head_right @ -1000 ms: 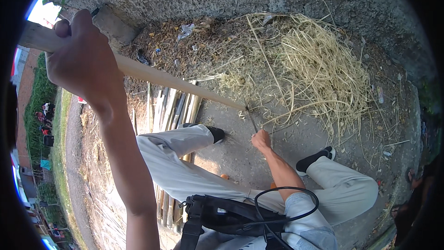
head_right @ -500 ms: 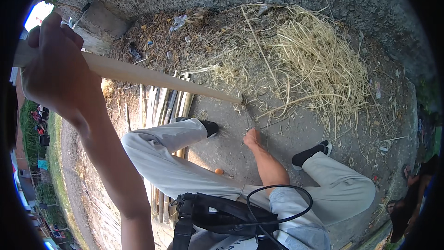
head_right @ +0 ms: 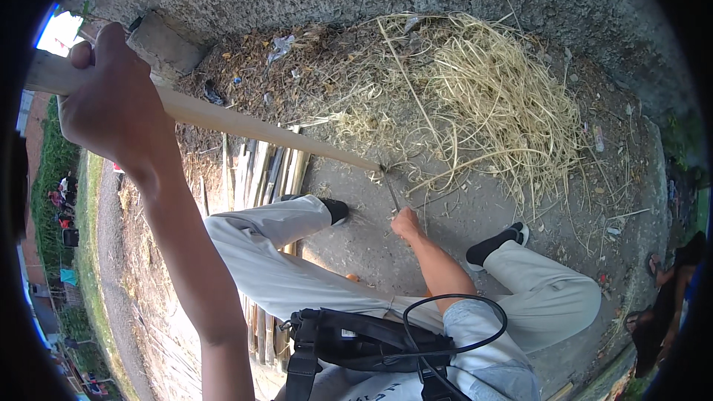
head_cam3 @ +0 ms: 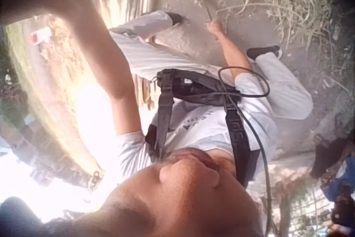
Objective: The person shaves a piece of bamboo with a knife, turning it to carve along its different sides.
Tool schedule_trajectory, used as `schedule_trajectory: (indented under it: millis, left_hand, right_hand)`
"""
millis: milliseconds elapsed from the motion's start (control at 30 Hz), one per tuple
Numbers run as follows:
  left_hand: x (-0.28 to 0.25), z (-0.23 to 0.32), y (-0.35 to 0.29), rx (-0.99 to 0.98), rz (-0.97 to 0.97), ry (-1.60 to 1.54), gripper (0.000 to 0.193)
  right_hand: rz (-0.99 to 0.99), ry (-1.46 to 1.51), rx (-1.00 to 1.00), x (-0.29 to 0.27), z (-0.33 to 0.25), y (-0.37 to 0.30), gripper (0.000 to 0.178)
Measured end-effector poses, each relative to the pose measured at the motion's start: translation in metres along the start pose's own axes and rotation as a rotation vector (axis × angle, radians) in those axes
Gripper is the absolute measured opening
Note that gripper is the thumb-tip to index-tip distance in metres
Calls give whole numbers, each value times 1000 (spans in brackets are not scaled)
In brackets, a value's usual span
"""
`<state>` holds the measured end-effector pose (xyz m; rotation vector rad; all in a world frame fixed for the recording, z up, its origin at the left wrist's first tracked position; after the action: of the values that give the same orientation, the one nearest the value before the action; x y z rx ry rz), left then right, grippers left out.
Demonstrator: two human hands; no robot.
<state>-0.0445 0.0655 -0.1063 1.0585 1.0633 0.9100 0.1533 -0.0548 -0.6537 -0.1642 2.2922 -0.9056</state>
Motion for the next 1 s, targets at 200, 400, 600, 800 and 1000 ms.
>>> schedule_trajectory:
  millis: [200, 400, 600, 800, 1000]
  left_hand:
    - [-3, -6, 6, 83, 17, 77, 10]
    - [-5, -14, 1, -317, -57, -7, 14]
    - [-12, -24, 9, 75, -174, 156, 15]
    - [-19, -10, 4, 386, -74, 421, 16]
    - [-22, 7, -5, -194, 13, -226, 25]
  right_hand:
    - [-114, 33, 56, -84, -51, -5, 36]
    - [610, 502, -560, -62, -69, 3, 30]
    - [-185, -16, 190, -9, -9, 2, 19]
    - [-92, 93, 153, -19, -8, 1, 32]
    - [-330, 512, 291, 8, 1, -20, 34]
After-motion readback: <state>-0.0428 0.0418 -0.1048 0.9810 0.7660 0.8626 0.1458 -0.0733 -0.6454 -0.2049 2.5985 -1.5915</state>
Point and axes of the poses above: each hand's wrist, its own y-axis towards the middle knuckle, its own x-axis out of the palm, z = x × y, the point moved 1 cm from there along y, towards the middle knuckle, and after that the axes turned 7 degrees about -z, right-handed, at the moved point
